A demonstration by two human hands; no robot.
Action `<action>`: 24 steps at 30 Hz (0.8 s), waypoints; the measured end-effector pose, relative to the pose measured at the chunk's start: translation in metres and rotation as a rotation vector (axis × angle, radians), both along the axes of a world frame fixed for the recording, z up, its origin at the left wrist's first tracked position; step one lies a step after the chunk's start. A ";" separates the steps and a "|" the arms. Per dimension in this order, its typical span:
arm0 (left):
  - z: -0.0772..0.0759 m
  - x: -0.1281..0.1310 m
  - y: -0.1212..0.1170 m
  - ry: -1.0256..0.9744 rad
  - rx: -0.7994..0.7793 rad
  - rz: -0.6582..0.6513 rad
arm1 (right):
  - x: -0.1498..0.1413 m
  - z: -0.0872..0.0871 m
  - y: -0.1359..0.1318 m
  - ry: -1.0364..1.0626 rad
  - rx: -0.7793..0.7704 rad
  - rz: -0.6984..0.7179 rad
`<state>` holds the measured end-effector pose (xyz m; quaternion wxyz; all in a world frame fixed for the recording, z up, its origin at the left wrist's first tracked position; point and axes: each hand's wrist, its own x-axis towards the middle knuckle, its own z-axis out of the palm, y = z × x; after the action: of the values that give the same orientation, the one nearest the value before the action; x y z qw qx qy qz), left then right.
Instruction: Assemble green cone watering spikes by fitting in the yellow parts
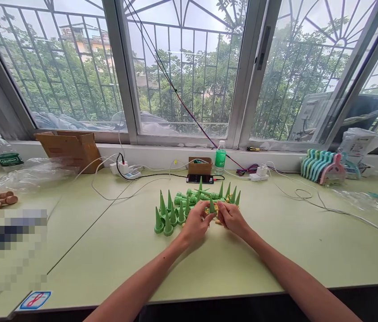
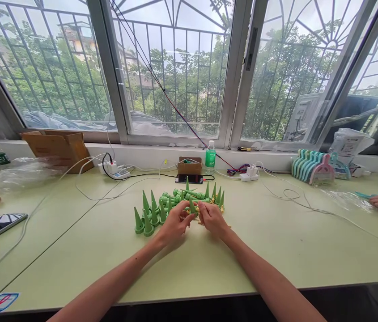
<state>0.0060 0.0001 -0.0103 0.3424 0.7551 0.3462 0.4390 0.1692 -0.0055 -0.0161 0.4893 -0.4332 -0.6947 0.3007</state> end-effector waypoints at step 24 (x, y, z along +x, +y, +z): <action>0.018 -0.001 -0.006 -0.239 -0.577 -0.157 | 0.004 0.008 -0.004 -0.057 0.061 -0.020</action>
<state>0.0053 -0.0063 0.0076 0.6135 0.5945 0.3544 0.3804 0.1735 -0.0093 -0.0079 0.4852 -0.4333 -0.7130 0.2618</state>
